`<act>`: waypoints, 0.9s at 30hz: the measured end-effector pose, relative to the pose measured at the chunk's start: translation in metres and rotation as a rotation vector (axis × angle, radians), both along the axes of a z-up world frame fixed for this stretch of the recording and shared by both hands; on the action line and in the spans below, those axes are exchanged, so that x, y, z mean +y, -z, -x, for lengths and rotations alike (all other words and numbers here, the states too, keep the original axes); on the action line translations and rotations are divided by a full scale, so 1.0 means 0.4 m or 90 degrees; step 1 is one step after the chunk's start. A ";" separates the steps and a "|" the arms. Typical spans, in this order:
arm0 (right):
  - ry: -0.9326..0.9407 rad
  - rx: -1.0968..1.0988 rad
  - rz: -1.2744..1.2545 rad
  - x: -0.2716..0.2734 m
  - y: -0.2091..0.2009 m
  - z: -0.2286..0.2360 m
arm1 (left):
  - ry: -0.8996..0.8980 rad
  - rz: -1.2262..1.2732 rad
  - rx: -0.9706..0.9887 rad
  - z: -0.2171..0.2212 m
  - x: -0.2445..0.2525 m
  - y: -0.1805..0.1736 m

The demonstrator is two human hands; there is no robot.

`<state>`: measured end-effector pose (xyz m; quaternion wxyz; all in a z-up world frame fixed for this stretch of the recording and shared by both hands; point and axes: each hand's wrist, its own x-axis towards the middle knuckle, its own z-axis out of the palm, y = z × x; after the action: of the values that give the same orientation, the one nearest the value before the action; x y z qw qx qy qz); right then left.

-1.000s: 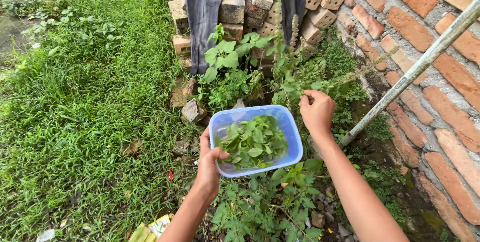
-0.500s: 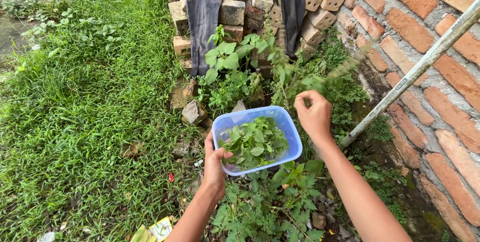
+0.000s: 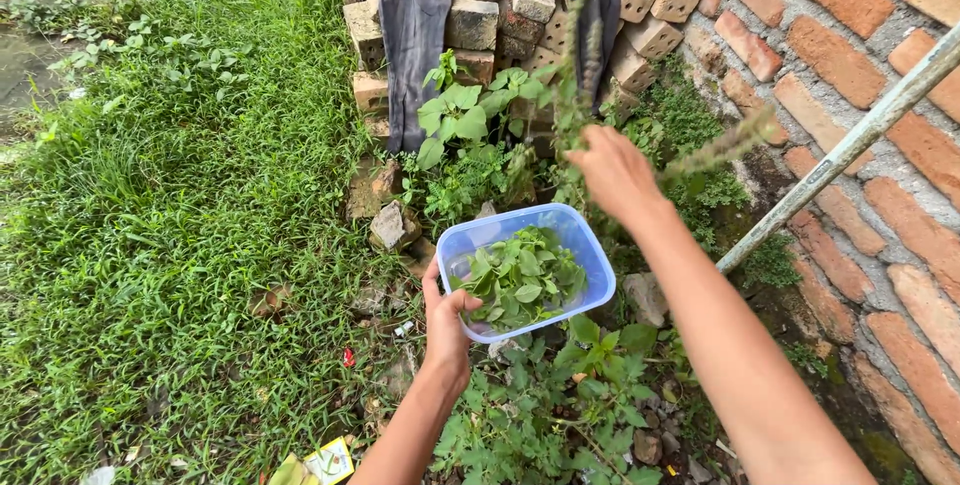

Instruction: Picking leaves from a plant and placing them into a plastic container.

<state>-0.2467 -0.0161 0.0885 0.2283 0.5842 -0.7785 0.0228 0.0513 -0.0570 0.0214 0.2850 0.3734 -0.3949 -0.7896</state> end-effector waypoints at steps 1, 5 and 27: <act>0.008 -0.027 -0.014 -0.014 0.048 0.065 | -0.005 -0.002 0.000 0.000 -0.002 0.007; -0.008 -0.146 0.012 0.048 -0.014 0.027 | -0.003 -0.001 -0.003 -0.007 -0.004 0.002; 0.156 -0.549 0.225 0.134 -0.112 -0.040 | 0.026 -0.078 -0.015 -0.001 0.015 -0.051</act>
<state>-0.2306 0.0377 0.1331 -0.0189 0.3776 -0.8495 0.3679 0.0518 -0.0508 0.0419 0.2412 0.3912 -0.3568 -0.8133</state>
